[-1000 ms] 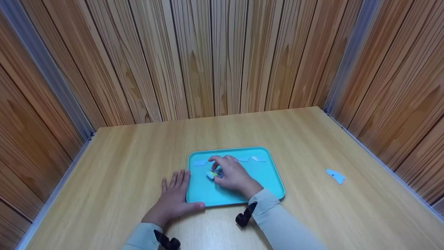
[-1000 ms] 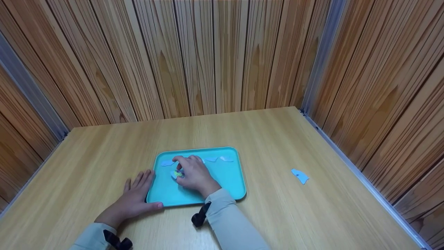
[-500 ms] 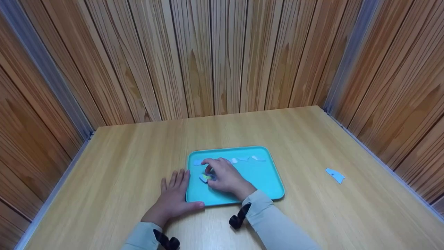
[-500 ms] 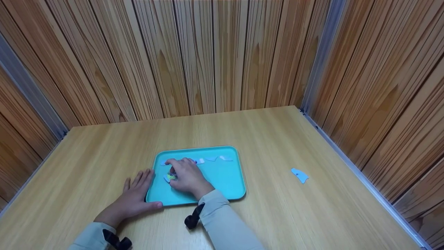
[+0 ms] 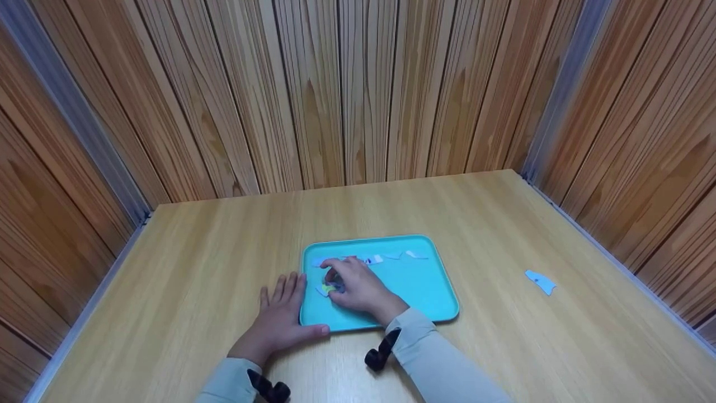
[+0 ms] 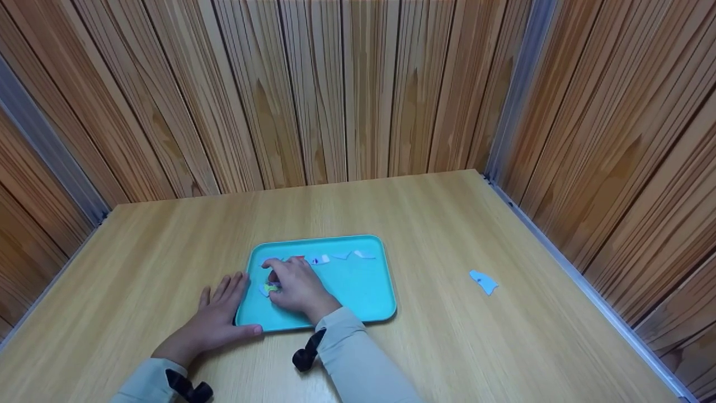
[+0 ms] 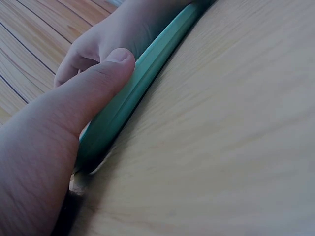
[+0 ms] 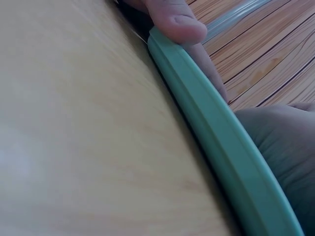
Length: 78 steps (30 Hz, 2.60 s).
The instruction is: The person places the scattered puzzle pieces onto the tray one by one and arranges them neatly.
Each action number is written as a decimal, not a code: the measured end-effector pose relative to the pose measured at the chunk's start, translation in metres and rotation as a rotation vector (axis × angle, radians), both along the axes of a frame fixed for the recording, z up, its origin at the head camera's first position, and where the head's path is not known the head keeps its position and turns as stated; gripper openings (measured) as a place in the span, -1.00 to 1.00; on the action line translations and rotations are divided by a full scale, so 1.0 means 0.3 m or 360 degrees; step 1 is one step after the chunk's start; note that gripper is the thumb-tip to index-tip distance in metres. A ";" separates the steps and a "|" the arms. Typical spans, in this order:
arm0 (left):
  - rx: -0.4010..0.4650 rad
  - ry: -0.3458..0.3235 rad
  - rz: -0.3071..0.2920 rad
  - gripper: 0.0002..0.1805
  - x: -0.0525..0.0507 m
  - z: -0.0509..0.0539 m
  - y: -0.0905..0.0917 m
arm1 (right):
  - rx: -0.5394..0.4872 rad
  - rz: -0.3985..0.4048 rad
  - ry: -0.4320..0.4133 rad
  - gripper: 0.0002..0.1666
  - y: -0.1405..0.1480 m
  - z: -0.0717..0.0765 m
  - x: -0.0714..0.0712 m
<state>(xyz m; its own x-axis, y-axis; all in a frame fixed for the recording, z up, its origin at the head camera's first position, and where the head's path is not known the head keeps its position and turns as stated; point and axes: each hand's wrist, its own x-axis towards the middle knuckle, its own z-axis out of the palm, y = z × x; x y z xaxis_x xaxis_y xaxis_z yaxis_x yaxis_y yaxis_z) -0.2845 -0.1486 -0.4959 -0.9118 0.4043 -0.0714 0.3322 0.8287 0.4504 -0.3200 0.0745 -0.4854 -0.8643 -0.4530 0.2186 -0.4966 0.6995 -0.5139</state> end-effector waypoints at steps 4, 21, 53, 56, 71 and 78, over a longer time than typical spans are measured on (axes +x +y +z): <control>0.0001 0.0017 -0.0010 0.37 0.002 -0.004 -0.006 | -0.0030 -0.0027 -0.0006 -0.43 0.002 -0.002 0.000; -0.0034 0.0006 -0.0021 0.39 -0.006 -0.002 -0.003 | -0.0115 -0.0142 -0.0003 -0.58 -0.001 -0.012 -0.015; -0.0004 0.0018 -0.0012 0.40 0.001 0.002 -0.006 | -0.0191 -0.0200 0.0009 -0.50 0.020 0.000 -0.008; -0.0012 0.0000 -0.0011 0.41 0.002 0.002 -0.005 | -0.0218 -0.0228 0.0005 -0.50 0.062 0.015 -0.004; 0.0003 0.0037 -0.0019 0.41 0.001 -0.003 -0.007 | -0.0458 -0.0381 0.0001 -0.54 0.476 0.079 0.025; 0.0012 0.0031 -0.0025 0.41 -0.001 -0.007 -0.010 | -0.0437 -0.0464 0.0021 -0.51 0.649 0.051 0.049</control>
<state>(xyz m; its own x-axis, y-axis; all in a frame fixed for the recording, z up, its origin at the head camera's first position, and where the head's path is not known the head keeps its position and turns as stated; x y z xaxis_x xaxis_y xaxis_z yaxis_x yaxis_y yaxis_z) -0.2847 -0.1517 -0.4979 -0.9066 0.4190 -0.0507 0.3538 0.8200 0.4499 -0.3055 0.2693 -0.4701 -0.9442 -0.1122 0.3096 -0.3054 0.6498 -0.6961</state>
